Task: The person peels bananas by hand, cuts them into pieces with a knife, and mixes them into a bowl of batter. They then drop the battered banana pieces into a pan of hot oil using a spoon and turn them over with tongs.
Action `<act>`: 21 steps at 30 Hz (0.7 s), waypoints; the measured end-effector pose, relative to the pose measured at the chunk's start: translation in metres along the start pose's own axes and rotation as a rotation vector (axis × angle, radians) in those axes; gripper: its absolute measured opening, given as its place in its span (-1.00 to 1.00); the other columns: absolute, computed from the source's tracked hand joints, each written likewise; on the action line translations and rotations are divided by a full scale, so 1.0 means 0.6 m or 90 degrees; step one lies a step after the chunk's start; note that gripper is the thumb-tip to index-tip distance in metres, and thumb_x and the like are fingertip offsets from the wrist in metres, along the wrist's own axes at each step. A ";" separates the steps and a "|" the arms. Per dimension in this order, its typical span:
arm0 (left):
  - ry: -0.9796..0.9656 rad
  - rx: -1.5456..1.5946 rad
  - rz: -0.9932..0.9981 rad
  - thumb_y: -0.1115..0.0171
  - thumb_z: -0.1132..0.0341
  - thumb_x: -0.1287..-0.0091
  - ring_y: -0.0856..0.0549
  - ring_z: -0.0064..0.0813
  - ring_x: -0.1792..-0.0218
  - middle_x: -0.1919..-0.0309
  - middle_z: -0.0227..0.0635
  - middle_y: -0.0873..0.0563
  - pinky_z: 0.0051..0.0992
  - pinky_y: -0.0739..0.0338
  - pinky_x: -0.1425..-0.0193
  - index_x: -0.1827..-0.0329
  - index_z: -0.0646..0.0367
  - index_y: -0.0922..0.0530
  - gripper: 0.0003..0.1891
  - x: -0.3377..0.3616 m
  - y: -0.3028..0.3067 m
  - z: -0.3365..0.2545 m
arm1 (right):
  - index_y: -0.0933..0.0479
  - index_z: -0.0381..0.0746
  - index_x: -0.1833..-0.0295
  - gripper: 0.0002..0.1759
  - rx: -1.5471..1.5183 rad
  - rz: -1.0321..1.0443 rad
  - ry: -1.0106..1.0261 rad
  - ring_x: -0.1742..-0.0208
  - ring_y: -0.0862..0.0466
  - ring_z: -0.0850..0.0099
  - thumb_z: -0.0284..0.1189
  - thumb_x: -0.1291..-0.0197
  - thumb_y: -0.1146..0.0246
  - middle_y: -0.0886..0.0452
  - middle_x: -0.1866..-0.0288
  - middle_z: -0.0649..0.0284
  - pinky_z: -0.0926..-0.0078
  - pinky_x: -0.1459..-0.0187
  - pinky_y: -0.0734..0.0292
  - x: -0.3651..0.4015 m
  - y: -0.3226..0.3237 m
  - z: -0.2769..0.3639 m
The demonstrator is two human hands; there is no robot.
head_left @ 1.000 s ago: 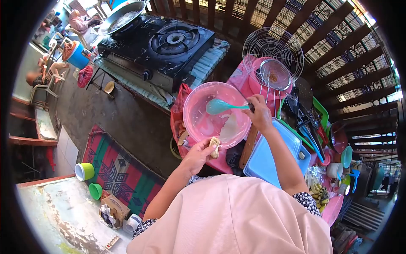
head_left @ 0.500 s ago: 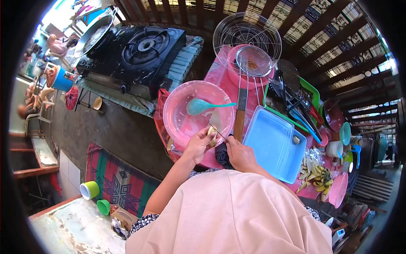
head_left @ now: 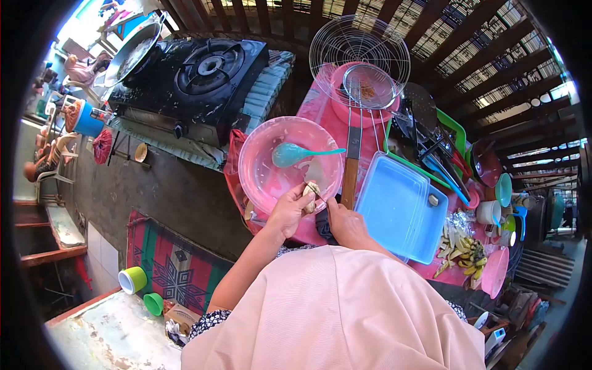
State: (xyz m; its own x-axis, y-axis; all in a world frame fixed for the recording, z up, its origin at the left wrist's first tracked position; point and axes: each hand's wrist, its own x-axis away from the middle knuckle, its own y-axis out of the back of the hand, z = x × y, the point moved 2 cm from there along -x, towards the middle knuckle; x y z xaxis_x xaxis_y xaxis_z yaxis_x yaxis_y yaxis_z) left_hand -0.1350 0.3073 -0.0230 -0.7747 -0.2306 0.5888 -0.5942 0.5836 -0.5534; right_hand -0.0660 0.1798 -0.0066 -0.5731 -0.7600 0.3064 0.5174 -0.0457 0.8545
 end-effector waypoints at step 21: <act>0.061 0.020 0.074 -0.05 0.46 -0.27 -0.56 -0.53 0.11 0.09 -0.36 -0.56 -0.54 -0.45 0.00 -0.15 0.19 -0.33 -0.64 -0.024 0.012 -0.024 | -0.25 -0.29 0.11 -0.79 -0.056 0.046 -0.026 0.38 -0.55 -0.07 -0.44 -0.17 0.09 -0.53 0.41 -0.12 0.04 0.36 -0.42 -0.015 0.004 0.007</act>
State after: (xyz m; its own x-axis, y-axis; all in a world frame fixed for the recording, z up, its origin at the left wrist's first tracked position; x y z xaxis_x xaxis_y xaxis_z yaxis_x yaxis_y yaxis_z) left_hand -0.1250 0.3262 -0.0269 -0.8154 -0.0863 0.5725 -0.5095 0.5765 -0.6388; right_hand -0.0624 0.1891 -0.0056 -0.5561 -0.7369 0.3843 0.6116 -0.0498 0.7896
